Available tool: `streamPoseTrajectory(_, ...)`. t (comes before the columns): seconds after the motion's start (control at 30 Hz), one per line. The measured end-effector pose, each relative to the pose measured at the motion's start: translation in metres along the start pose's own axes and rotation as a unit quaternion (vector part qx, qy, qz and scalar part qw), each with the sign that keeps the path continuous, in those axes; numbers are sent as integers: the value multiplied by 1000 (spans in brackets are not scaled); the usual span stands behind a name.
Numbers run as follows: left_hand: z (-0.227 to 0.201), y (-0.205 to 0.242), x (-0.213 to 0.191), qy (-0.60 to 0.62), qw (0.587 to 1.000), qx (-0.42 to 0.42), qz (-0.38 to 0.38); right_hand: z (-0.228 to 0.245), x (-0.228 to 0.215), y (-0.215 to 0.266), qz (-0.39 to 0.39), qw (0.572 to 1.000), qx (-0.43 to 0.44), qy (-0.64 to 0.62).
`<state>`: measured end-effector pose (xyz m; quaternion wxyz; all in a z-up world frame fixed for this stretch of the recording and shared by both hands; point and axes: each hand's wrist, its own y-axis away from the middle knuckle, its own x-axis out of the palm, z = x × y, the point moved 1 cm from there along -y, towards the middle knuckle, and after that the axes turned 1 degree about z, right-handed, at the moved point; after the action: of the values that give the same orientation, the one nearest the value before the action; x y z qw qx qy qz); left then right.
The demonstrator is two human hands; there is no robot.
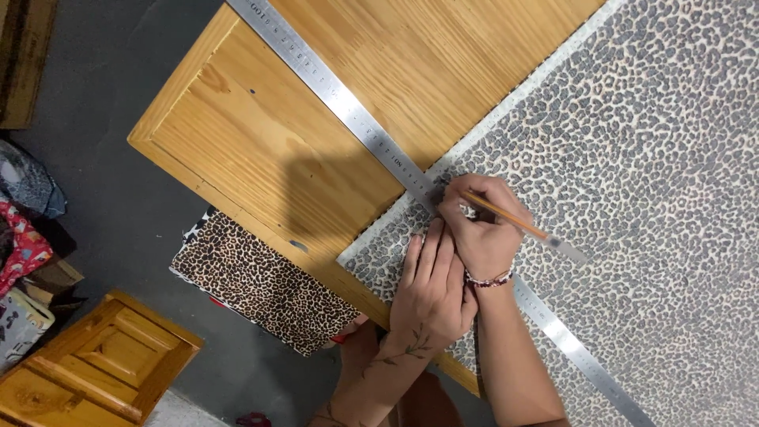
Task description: The person lays a large piece of leopard-print fabric on a wooden table and smooths it out. They then use a long metal ruler and a pencil to measure and mark lines on the fabric.
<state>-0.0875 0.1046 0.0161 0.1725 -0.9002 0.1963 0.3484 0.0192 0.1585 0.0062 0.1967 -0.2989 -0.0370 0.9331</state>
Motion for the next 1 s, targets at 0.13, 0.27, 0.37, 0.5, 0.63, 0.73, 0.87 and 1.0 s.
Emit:
streamPoseTrajectory(0.13, 3, 3, 9, -5, 1000, -4, -2, -8, 3, -2, 28, 1000, -6, -5)
streamPoseTrajectory(0.27, 1, 9, 20, -46, 996, 5, -77, -40, -13, 10, -150, 988, 17, 43)
streamPoseTrajectory(0.37, -2, 3, 10, -98, 990, 30, -93, -17, -47, 25, -177, 983, -32, 24)
streamPoseTrajectory(0.5, 0, 11, 19, -74, 994, 32, -79, -5, -103, 79, -60, 987, 23, 144)
streamPoseTrajectory(0.63, -4, 12, 10, -44, 998, 28, -46, -39, -158, 148, 14, 968, 138, 210)
streamPoseTrajectory(0.73, 2, 21, 17, -124, 991, 41, 2, -69, -190, 195, 90, 908, 236, 333)
streamPoseTrajectory(0.87, -1, 26, 19, -120, 992, 35, 12, -113, -206, 225, 114, 885, 267, 365)
streamPoseTrajectory(1.0, -38, 40, 13, -124, 992, -12, 13, -102, -209, 220, 157, 874, 274, 370)
